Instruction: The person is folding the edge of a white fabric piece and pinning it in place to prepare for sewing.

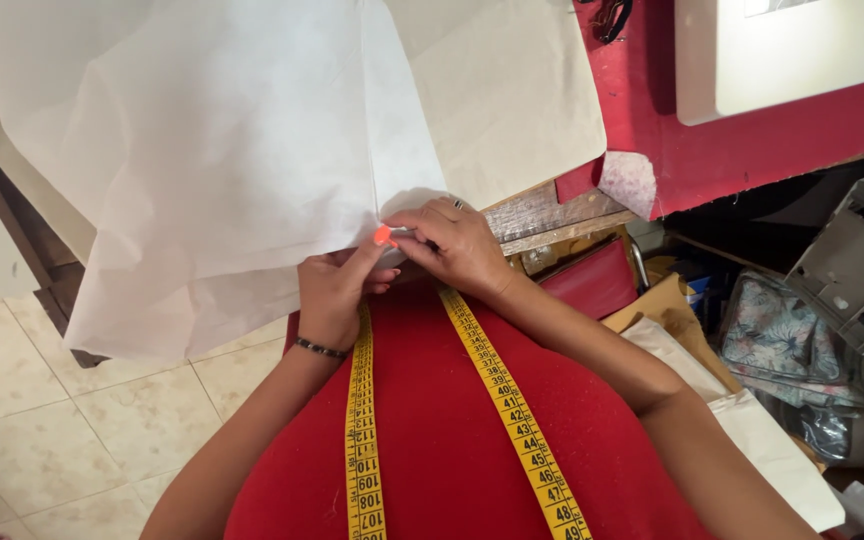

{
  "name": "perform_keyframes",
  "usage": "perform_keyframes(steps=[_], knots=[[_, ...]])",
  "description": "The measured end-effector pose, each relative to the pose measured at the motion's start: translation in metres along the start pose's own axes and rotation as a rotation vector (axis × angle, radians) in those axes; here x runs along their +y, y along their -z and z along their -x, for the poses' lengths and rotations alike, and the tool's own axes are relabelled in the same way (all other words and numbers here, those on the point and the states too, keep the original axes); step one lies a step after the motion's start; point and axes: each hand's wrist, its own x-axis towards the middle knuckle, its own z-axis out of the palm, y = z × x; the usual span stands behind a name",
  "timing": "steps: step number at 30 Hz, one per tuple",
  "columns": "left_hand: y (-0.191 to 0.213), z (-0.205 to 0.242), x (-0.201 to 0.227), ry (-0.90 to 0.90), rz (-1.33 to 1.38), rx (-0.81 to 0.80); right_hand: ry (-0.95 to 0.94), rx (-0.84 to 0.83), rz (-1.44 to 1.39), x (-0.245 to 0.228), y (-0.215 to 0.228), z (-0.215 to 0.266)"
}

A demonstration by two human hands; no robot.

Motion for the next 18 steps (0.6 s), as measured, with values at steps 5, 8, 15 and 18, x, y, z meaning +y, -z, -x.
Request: perform_keyframes(steps=[5,8,15,18], knots=[[-0.004,-0.013,-0.013,-0.087,-0.022,0.118,0.022,0.001,0.062,0.004,-0.004,0.004],[-0.01,0.006,0.009,-0.079,-0.018,0.144,0.022,-0.003,0.068,0.002,-0.003,0.003],[0.009,-0.018,-0.037,-0.042,-0.023,0.133,-0.129,-0.044,-0.114,0.0,0.019,0.002],[0.021,-0.032,-0.065,-0.024,-0.022,0.132,-0.159,-0.006,-0.239,-0.008,0.048,-0.002]])
